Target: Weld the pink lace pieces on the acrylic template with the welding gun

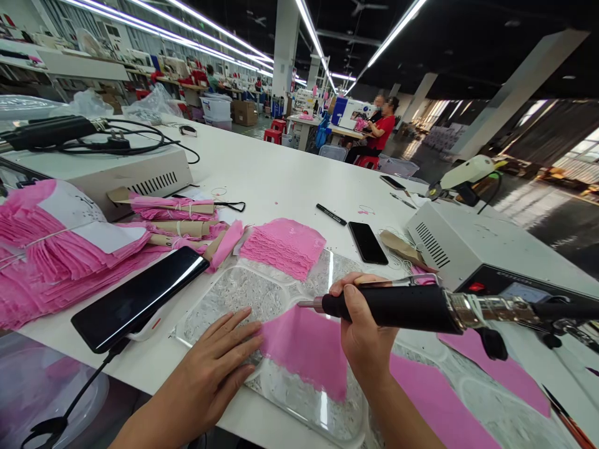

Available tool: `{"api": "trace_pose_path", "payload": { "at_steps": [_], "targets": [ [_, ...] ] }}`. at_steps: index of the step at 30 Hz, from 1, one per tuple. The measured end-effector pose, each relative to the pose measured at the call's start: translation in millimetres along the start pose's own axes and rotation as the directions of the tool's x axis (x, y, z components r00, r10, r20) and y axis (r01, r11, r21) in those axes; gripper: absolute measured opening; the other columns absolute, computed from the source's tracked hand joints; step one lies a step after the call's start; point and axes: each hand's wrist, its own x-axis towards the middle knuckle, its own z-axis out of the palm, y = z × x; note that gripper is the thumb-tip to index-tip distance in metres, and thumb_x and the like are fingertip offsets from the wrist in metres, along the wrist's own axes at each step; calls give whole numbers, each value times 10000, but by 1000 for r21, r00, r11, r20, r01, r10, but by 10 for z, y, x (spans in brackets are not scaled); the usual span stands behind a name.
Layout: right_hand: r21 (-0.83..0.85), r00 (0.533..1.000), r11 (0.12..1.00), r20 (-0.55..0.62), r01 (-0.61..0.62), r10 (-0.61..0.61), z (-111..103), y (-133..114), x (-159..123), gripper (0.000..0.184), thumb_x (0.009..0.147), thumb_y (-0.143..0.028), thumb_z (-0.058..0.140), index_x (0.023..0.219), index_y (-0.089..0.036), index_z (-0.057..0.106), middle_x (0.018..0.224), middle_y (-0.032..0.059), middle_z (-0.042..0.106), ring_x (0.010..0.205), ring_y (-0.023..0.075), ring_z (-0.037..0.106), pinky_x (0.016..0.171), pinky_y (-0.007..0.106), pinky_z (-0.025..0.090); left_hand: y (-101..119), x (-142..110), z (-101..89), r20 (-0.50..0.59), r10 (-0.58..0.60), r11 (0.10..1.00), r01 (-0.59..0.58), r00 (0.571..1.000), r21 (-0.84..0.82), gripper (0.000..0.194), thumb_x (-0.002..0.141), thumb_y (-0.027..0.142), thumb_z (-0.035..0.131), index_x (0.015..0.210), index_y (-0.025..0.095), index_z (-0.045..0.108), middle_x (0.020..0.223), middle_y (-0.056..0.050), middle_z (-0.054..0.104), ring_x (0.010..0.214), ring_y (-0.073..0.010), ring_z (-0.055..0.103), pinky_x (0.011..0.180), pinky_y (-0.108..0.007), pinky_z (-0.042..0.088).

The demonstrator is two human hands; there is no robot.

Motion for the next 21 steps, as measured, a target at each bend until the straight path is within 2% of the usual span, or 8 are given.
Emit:
{"api": "trace_pose_path", "payload": {
  "at_steps": [6, 12, 21],
  "targets": [
    [57, 999, 998, -19, -38, 39, 17, -26, -47, 163, 721, -196, 677, 826, -224, 555, 800, -33, 524, 640, 105, 545, 651, 307, 495, 12, -24, -54, -14, -3, 1000, 2, 1000, -26, 336, 913, 149, 492, 1236, 188, 579, 1263, -91, 610, 1309, -271, 439, 1061, -494, 427],
    [46, 998, 997, 11, -65, 65, 47, -13, -108, 176, 707, -206, 688, 813, -229, 550, 786, -33, 521, 637, 108, 541, 665, 318, 499, 14, -63, -115, 30, 14, 1000, -14, 999, -17, 339, 920, 140, 475, 1236, 196, 582, 1298, -69, 589, 1341, -259, 394, 1069, -482, 421],
    [12, 997, 998, 47, -65, 64, 37, -20, -106, 145, 726, -196, 678, 767, -223, 542, 790, -29, 513, 650, 113, 539, 654, 318, 504, 26, -63, -104, 43, -14, 999, 15, 999, -36, 366, 920, 137, 469, 1264, 221, 564, 1276, -63, 607, 1319, -259, 427, 1066, -496, 417]
  ]
}}
